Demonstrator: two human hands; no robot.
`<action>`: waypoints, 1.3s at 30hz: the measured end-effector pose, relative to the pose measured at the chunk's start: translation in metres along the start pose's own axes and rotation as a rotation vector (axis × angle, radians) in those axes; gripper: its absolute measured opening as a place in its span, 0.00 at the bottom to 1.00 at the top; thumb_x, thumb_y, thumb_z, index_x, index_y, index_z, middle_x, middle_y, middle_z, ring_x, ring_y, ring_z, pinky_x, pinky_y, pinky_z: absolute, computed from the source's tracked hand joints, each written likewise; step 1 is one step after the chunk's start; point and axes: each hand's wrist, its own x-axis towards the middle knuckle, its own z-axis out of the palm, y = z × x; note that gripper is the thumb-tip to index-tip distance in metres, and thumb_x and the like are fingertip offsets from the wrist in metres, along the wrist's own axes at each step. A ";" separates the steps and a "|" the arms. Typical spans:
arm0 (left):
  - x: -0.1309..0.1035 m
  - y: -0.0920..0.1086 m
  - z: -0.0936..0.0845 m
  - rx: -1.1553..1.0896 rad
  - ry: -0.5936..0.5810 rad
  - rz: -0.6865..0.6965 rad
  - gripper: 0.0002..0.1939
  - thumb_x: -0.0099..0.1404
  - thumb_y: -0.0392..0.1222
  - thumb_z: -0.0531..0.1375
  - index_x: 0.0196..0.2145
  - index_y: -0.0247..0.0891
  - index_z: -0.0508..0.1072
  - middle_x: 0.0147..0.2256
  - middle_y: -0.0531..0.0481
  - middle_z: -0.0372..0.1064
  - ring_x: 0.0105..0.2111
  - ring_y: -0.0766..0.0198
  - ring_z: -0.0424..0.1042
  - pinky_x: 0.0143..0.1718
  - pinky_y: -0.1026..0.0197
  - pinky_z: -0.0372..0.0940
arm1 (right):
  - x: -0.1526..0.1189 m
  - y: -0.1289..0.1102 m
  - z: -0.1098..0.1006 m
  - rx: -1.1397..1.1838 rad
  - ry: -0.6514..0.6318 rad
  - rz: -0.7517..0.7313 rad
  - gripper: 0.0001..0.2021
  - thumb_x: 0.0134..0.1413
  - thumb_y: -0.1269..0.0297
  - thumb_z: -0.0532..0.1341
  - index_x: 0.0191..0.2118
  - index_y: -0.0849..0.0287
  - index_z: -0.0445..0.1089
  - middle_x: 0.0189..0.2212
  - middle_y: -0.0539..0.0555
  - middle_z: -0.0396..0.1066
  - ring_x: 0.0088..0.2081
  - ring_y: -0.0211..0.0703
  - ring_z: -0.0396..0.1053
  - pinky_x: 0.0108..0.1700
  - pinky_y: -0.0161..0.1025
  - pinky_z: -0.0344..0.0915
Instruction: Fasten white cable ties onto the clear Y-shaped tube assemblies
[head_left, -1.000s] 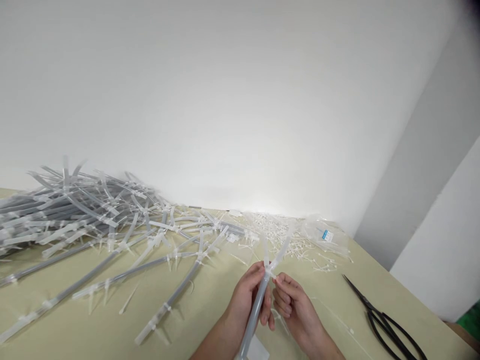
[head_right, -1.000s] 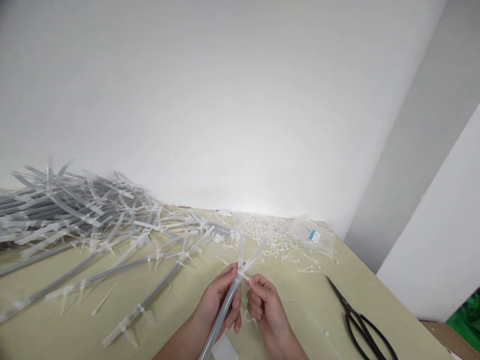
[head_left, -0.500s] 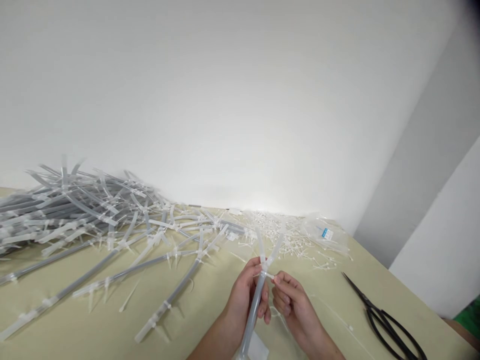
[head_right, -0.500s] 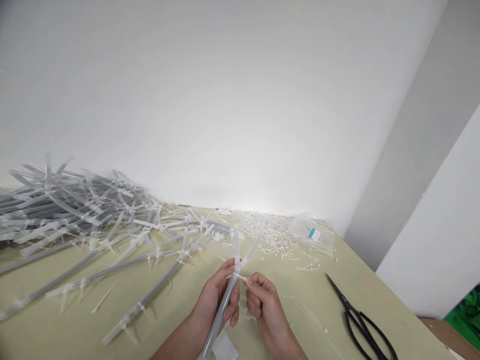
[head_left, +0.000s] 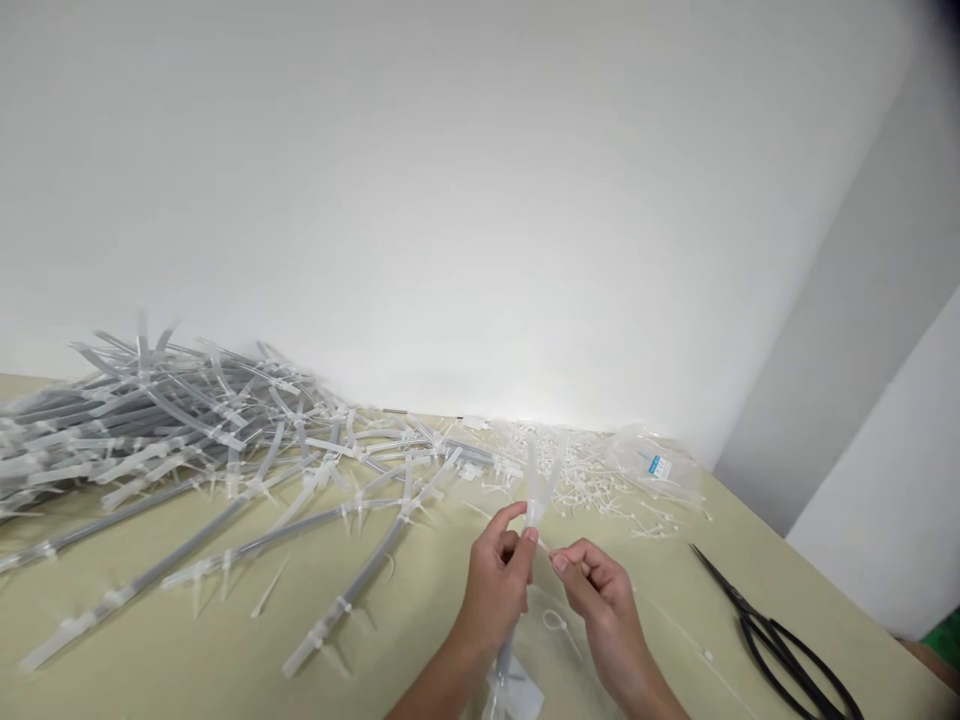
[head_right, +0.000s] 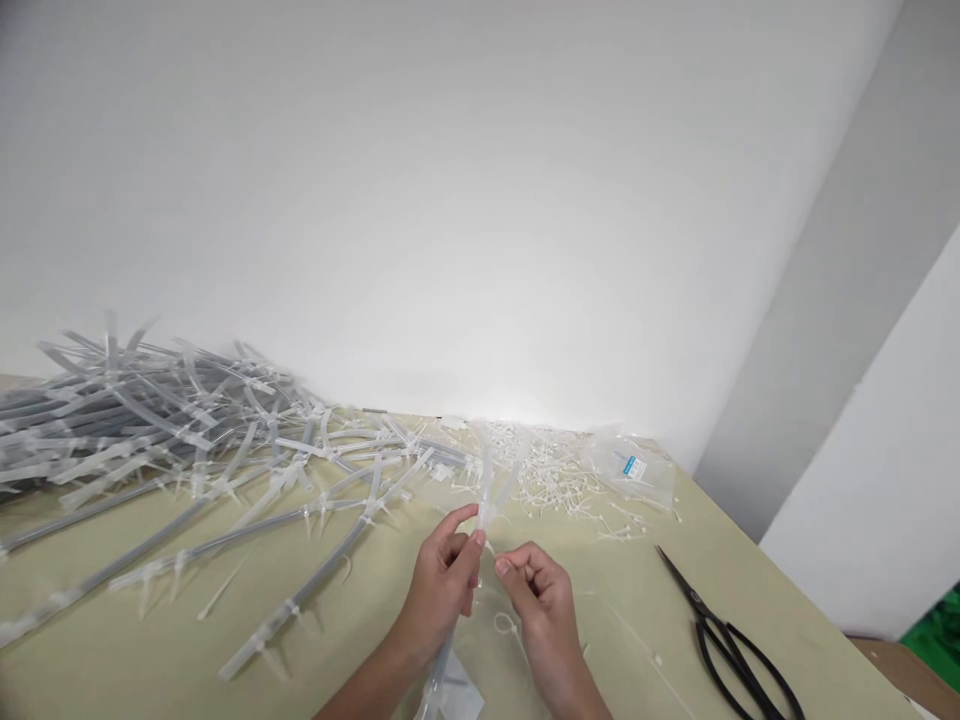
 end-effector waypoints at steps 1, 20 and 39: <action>0.000 -0.001 0.000 0.021 0.010 0.013 0.22 0.62 0.53 0.57 0.50 0.39 0.65 0.16 0.61 0.57 0.11 0.74 0.52 0.11 0.71 0.51 | 0.000 0.000 0.000 -0.006 -0.025 -0.010 0.15 0.52 0.53 0.62 0.25 0.60 0.65 0.17 0.42 0.46 0.21 0.32 0.41 0.24 0.35 0.39; 0.000 0.000 0.005 -0.194 -0.120 -0.169 0.21 0.61 0.62 0.53 0.38 0.40 0.62 0.11 0.62 0.54 0.08 0.71 0.51 0.10 0.70 0.46 | 0.004 0.010 0.007 0.044 -0.073 0.140 0.19 0.53 0.50 0.60 0.42 0.61 0.71 0.14 0.42 0.48 0.18 0.32 0.41 0.22 0.35 0.40; -0.007 -0.010 0.015 -0.350 -0.130 -0.229 0.24 0.61 0.66 0.50 0.33 0.39 0.61 0.09 0.62 0.53 0.06 0.70 0.48 0.08 0.67 0.54 | 0.007 0.018 0.006 0.360 -0.194 0.240 0.13 0.52 0.56 0.63 0.28 0.61 0.70 0.10 0.40 0.47 0.13 0.29 0.41 0.15 0.30 0.47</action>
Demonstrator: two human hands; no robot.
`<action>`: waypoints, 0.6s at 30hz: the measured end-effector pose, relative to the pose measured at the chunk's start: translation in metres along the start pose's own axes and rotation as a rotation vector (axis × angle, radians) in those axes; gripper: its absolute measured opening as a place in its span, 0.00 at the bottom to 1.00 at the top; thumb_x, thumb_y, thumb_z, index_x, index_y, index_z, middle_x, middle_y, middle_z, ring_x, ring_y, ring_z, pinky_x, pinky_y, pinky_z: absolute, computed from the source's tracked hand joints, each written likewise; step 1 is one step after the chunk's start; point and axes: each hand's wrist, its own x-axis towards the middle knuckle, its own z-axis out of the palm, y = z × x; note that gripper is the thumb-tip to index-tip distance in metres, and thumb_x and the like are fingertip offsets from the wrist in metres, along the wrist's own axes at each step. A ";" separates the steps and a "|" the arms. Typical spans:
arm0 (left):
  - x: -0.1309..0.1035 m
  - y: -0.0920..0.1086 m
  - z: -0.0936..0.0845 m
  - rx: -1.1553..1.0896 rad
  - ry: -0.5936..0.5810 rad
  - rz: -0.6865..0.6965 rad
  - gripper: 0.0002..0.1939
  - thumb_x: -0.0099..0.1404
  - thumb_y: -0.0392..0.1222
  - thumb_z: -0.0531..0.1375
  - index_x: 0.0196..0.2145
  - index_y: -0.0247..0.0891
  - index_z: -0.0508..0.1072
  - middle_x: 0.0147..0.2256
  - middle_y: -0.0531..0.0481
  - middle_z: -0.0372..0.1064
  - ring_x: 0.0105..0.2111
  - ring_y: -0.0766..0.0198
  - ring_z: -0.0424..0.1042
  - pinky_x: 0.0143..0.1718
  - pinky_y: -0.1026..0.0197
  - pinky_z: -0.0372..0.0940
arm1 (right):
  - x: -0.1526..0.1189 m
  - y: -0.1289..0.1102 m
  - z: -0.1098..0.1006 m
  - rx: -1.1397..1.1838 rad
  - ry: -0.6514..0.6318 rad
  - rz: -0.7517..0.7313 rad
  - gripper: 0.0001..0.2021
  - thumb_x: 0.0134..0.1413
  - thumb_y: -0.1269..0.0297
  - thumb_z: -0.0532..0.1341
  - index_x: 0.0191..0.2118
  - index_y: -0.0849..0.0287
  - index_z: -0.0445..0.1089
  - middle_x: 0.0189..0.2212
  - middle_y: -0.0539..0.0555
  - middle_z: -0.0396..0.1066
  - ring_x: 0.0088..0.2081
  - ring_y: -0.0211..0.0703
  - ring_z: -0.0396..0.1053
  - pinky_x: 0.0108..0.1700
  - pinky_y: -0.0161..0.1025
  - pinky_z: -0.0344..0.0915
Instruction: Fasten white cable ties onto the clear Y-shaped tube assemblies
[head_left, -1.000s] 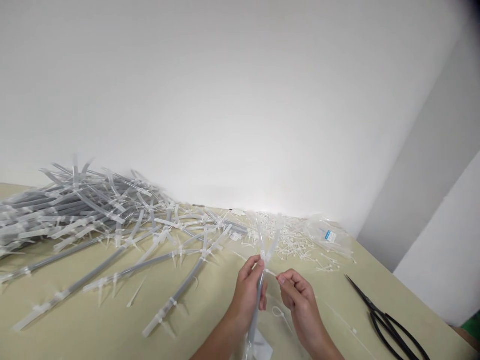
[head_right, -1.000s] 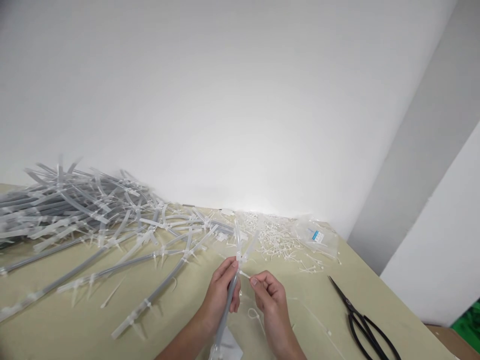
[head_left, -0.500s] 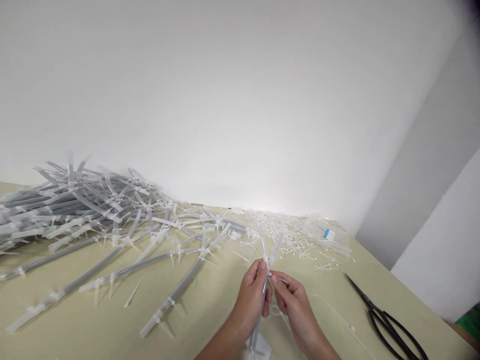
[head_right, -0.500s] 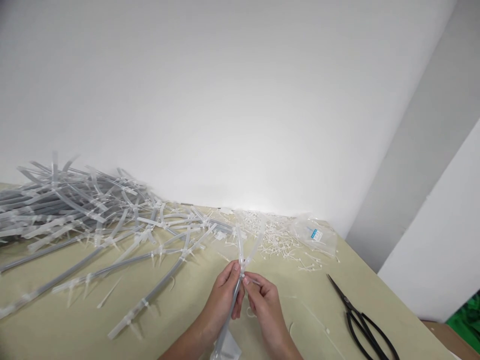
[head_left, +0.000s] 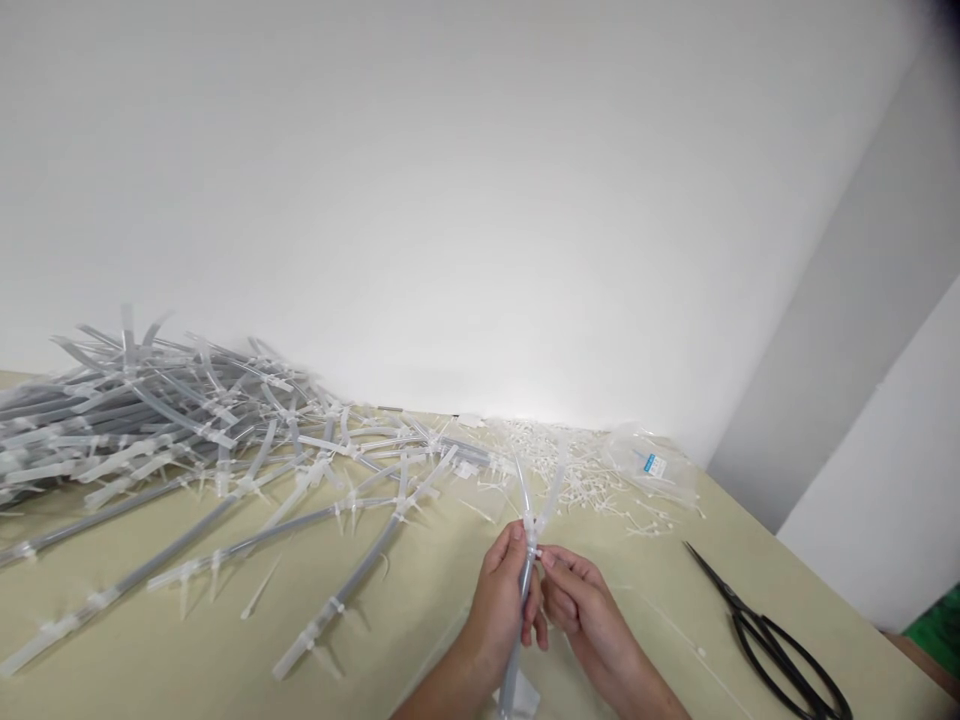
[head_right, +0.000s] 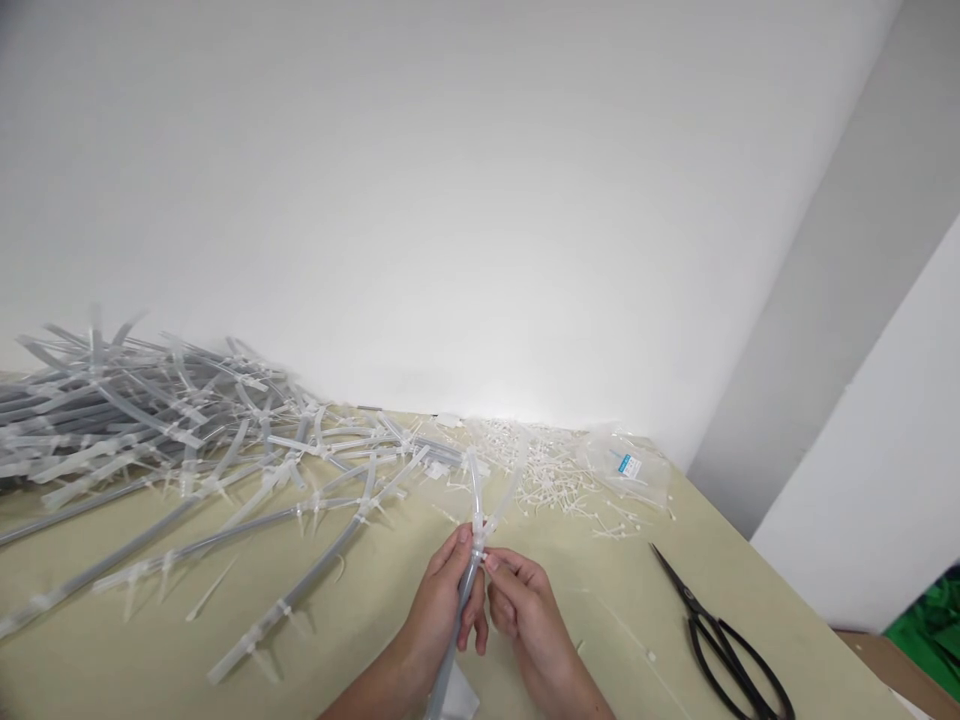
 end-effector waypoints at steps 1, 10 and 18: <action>0.000 0.000 0.000 -0.017 -0.012 -0.002 0.24 0.61 0.66 0.49 0.33 0.39 0.61 0.09 0.61 0.53 0.06 0.69 0.49 0.08 0.66 0.54 | 0.000 0.000 0.000 0.035 -0.019 0.008 0.12 0.51 0.56 0.64 0.27 0.61 0.70 0.10 0.39 0.47 0.13 0.29 0.41 0.15 0.30 0.48; -0.003 0.003 0.002 -0.062 -0.043 0.015 0.27 0.61 0.64 0.50 0.41 0.35 0.65 0.10 0.59 0.56 0.07 0.67 0.54 0.11 0.65 0.56 | 0.000 -0.001 0.008 0.156 -0.063 0.038 0.17 0.53 0.56 0.62 0.19 0.59 0.63 0.08 0.41 0.51 0.11 0.30 0.44 0.14 0.30 0.54; 0.003 0.009 -0.003 0.224 0.030 0.034 0.19 0.58 0.56 0.59 0.31 0.35 0.70 0.14 0.57 0.60 0.12 0.69 0.57 0.13 0.68 0.51 | 0.006 0.005 0.000 0.035 0.062 -0.008 0.21 0.50 0.51 0.63 0.17 0.60 0.60 0.10 0.44 0.55 0.13 0.28 0.45 0.17 0.31 0.43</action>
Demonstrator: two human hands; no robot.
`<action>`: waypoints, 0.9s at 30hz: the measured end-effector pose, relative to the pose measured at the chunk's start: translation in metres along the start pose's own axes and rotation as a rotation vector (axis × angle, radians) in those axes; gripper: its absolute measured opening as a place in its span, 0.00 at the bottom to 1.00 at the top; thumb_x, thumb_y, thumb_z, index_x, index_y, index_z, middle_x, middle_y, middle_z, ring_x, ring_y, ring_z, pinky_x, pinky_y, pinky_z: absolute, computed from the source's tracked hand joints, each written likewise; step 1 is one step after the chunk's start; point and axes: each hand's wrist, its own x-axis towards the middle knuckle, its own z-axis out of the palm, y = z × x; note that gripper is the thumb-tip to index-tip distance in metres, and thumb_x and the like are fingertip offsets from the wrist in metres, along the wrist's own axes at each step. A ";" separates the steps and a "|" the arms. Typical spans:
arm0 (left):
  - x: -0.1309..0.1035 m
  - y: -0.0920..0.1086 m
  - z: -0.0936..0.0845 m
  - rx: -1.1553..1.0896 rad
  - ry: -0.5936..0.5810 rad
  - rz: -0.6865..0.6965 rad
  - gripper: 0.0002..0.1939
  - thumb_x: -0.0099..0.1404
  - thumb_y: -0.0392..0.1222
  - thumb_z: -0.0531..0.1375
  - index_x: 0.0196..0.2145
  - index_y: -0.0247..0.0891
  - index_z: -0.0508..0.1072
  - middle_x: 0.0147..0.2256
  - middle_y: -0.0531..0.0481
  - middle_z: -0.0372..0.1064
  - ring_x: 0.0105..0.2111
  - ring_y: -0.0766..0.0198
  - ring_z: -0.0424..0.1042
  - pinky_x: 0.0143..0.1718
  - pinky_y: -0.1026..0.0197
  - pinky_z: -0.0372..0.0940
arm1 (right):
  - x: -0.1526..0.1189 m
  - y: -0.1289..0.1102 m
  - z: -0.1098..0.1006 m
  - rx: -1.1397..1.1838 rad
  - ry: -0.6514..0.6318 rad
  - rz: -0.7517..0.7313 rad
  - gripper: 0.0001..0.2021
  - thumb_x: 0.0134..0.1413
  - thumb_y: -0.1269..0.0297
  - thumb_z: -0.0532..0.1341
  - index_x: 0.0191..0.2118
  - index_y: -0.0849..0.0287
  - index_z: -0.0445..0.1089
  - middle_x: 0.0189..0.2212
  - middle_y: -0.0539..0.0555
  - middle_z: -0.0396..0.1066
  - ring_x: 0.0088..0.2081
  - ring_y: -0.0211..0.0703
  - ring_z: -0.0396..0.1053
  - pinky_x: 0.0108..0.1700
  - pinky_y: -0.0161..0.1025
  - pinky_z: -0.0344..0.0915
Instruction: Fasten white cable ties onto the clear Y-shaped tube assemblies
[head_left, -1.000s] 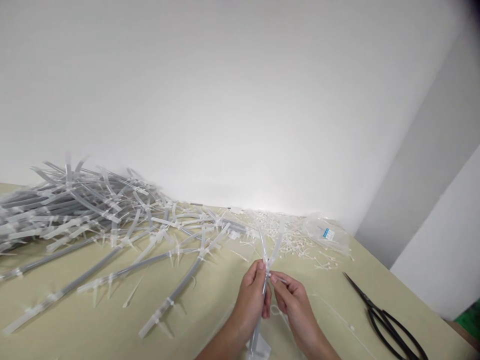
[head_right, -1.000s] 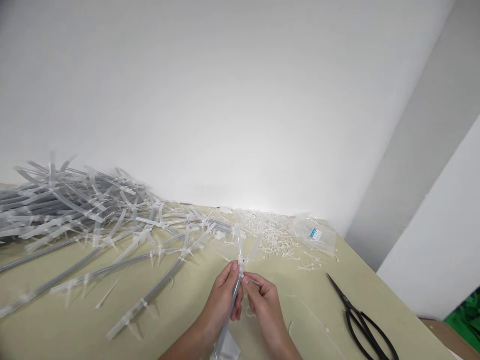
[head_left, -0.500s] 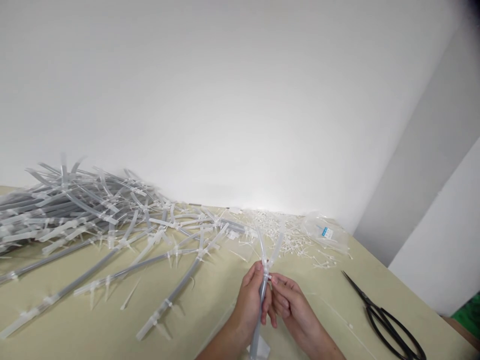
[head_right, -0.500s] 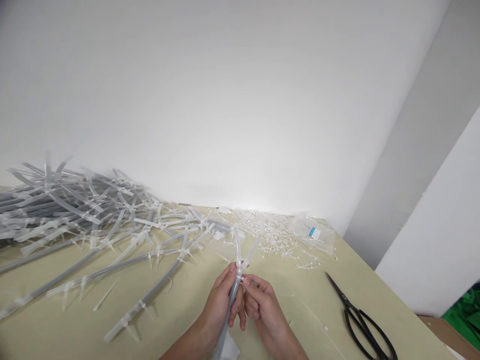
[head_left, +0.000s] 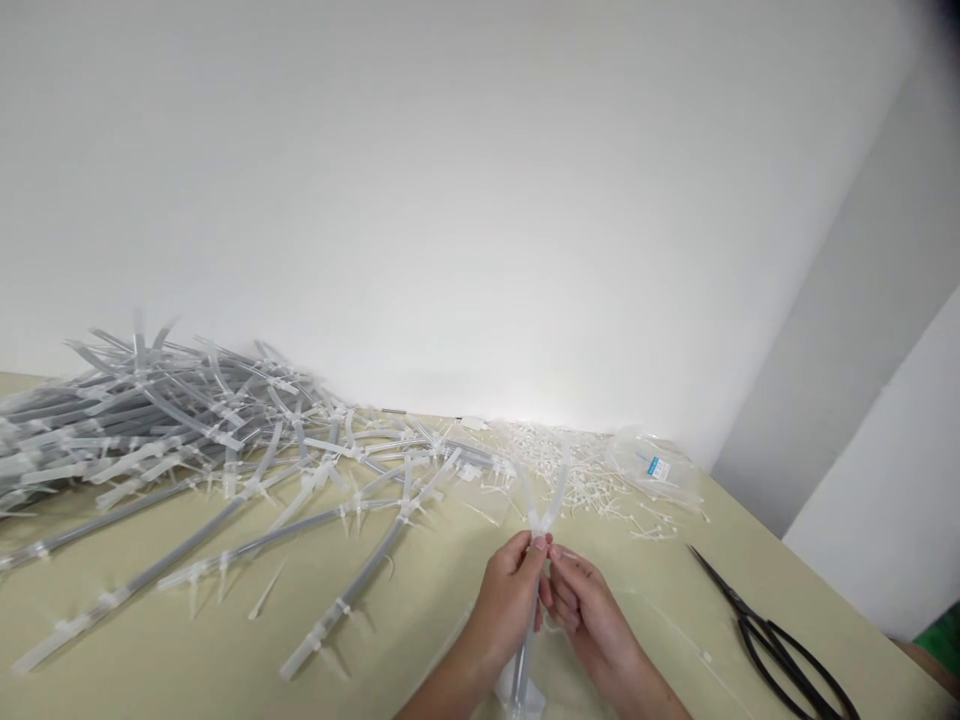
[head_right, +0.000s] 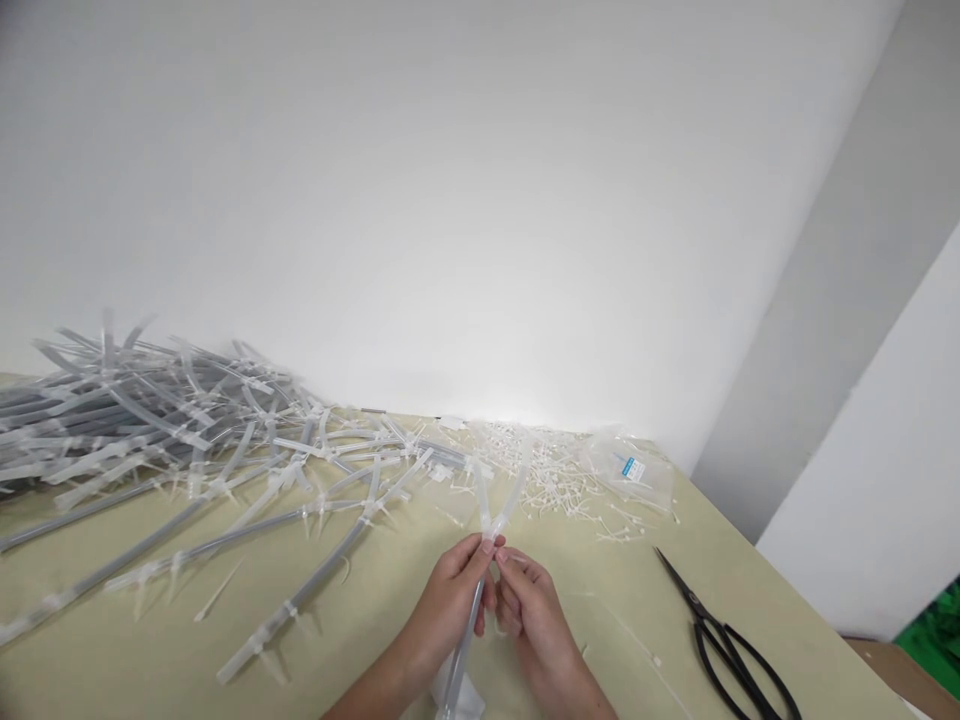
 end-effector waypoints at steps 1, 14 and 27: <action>0.001 0.001 -0.001 0.002 0.017 0.010 0.18 0.57 0.55 0.60 0.28 0.35 0.70 0.16 0.55 0.62 0.15 0.69 0.60 0.15 0.68 0.53 | 0.001 0.001 -0.002 -0.016 0.019 0.002 0.20 0.50 0.51 0.64 0.18 0.60 0.61 0.10 0.42 0.53 0.13 0.28 0.43 0.17 0.31 0.41; 0.007 0.015 -0.019 -0.348 0.143 -0.083 0.19 0.61 0.50 0.59 0.42 0.32 0.71 0.21 0.58 0.57 0.14 0.73 0.54 0.15 0.66 0.59 | 0.003 -0.002 -0.008 -0.076 0.236 -0.041 0.21 0.50 0.47 0.61 0.42 0.59 0.70 0.16 0.42 0.54 0.16 0.29 0.46 0.17 0.31 0.42; 0.021 0.030 -0.054 -0.850 0.240 -0.075 0.09 0.68 0.42 0.52 0.42 0.35 0.67 0.24 0.54 0.62 0.17 0.74 0.60 0.19 0.70 0.62 | -0.005 0.000 0.001 -0.237 -0.038 -0.045 0.18 0.55 0.49 0.58 0.41 0.60 0.71 0.21 0.46 0.60 0.18 0.30 0.54 0.19 0.31 0.48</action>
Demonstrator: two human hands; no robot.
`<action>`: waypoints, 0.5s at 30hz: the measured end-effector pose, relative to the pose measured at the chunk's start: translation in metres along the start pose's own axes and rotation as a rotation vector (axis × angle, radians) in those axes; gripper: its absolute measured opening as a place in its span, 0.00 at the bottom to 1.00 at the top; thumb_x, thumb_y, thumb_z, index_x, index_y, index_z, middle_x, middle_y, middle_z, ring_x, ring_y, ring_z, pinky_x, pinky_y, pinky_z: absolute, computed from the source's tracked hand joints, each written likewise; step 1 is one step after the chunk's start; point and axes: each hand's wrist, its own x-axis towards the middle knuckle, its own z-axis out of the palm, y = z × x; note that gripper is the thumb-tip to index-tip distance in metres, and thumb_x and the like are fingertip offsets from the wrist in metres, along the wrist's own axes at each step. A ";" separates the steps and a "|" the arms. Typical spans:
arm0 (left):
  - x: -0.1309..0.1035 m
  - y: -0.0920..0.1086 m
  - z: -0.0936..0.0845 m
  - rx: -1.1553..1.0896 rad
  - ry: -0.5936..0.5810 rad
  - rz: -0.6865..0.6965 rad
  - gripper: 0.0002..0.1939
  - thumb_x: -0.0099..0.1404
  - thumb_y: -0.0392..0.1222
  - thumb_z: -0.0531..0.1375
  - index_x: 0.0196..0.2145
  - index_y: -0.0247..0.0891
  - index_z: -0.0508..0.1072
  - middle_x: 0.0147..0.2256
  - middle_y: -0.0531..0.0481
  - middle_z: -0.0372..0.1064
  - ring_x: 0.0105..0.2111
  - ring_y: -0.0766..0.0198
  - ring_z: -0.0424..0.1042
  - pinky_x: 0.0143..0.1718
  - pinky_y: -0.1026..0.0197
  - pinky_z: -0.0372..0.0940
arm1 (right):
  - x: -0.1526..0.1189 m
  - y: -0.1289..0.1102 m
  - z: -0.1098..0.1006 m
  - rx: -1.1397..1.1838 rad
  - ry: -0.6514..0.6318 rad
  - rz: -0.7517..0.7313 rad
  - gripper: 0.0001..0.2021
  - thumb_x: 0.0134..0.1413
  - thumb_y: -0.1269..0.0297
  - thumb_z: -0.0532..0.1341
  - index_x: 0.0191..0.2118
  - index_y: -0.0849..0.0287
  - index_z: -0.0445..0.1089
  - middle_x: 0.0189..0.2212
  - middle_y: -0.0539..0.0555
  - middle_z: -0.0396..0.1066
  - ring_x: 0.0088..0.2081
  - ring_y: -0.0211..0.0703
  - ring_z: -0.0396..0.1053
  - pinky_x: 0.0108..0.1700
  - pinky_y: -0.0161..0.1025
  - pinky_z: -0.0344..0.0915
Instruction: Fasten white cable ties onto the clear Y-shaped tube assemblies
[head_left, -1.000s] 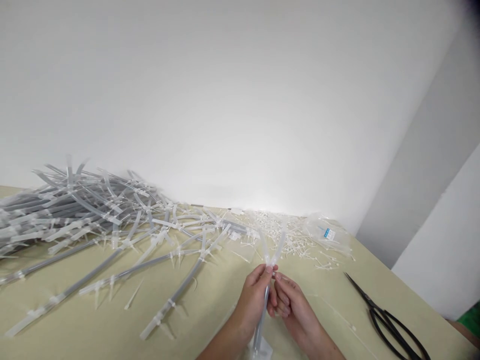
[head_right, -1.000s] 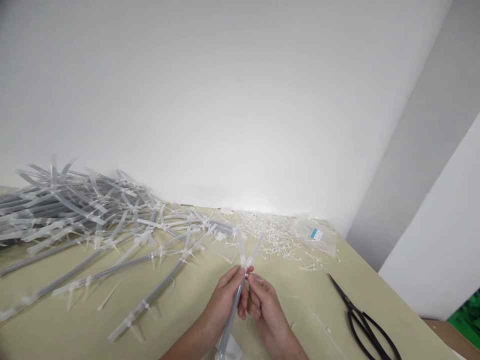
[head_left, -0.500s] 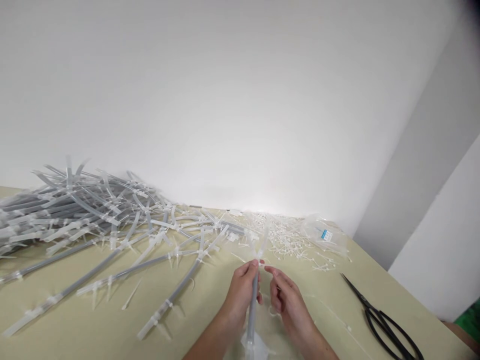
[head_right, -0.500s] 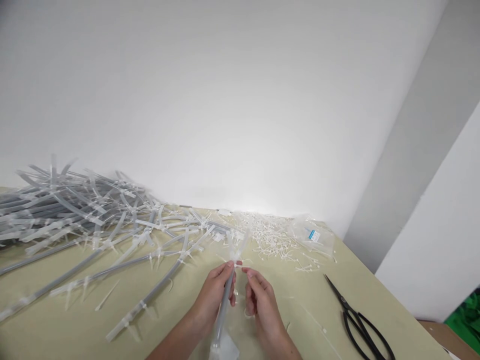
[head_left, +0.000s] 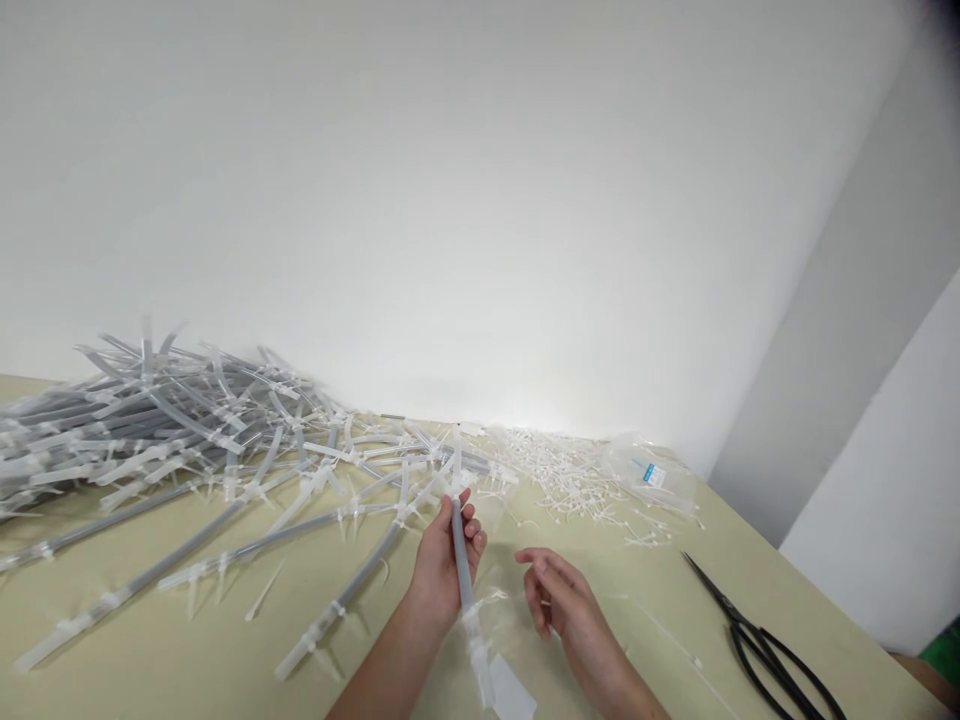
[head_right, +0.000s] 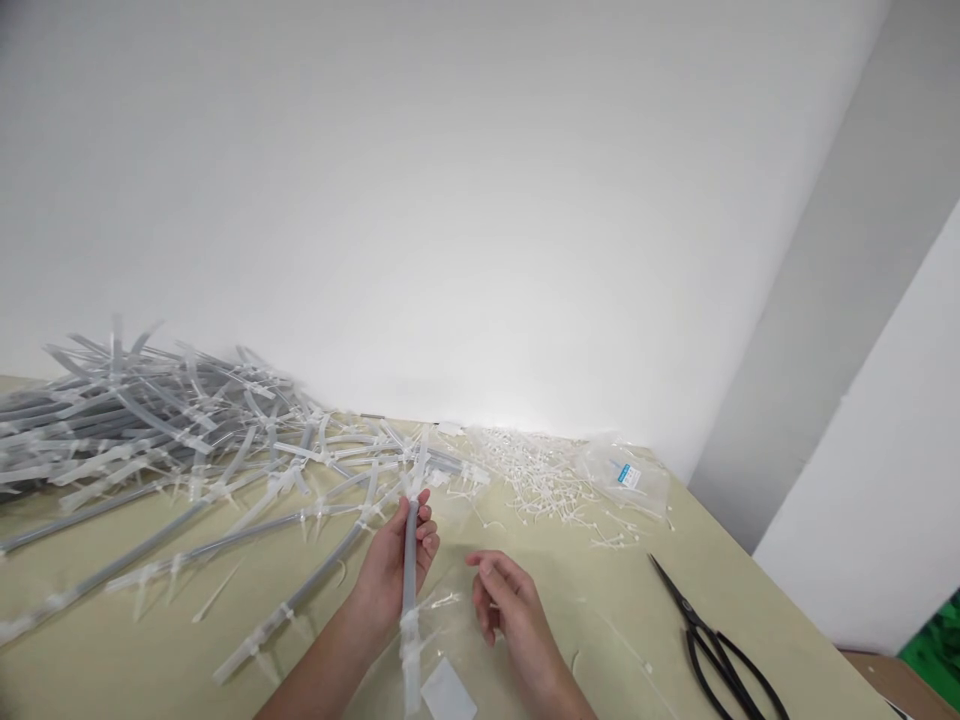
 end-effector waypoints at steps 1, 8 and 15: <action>0.001 0.001 -0.001 -0.018 0.002 0.009 0.10 0.69 0.42 0.51 0.42 0.35 0.67 0.25 0.53 0.62 0.18 0.73 0.60 0.20 0.69 0.63 | -0.001 0.001 0.001 -0.031 -0.029 -0.004 0.18 0.55 0.49 0.58 0.41 0.60 0.71 0.23 0.48 0.62 0.20 0.30 0.56 0.19 0.30 0.50; 0.010 0.002 -0.008 -0.095 0.034 0.143 0.11 0.69 0.45 0.49 0.44 0.41 0.67 0.29 0.50 0.67 0.22 0.69 0.66 0.27 0.63 0.67 | -0.010 -0.003 0.007 -0.115 -0.294 0.039 0.22 0.51 0.49 0.63 0.48 0.56 0.68 0.29 0.51 0.70 0.23 0.34 0.65 0.21 0.30 0.55; 0.009 0.006 -0.008 -0.048 -0.020 0.123 0.11 0.65 0.43 0.56 0.46 0.44 0.70 0.33 0.49 0.70 0.29 0.65 0.71 0.30 0.60 0.67 | -0.001 -0.004 0.000 0.022 0.040 0.011 0.17 0.46 0.55 0.67 0.40 0.60 0.72 0.24 0.50 0.70 0.18 0.29 0.58 0.19 0.30 0.51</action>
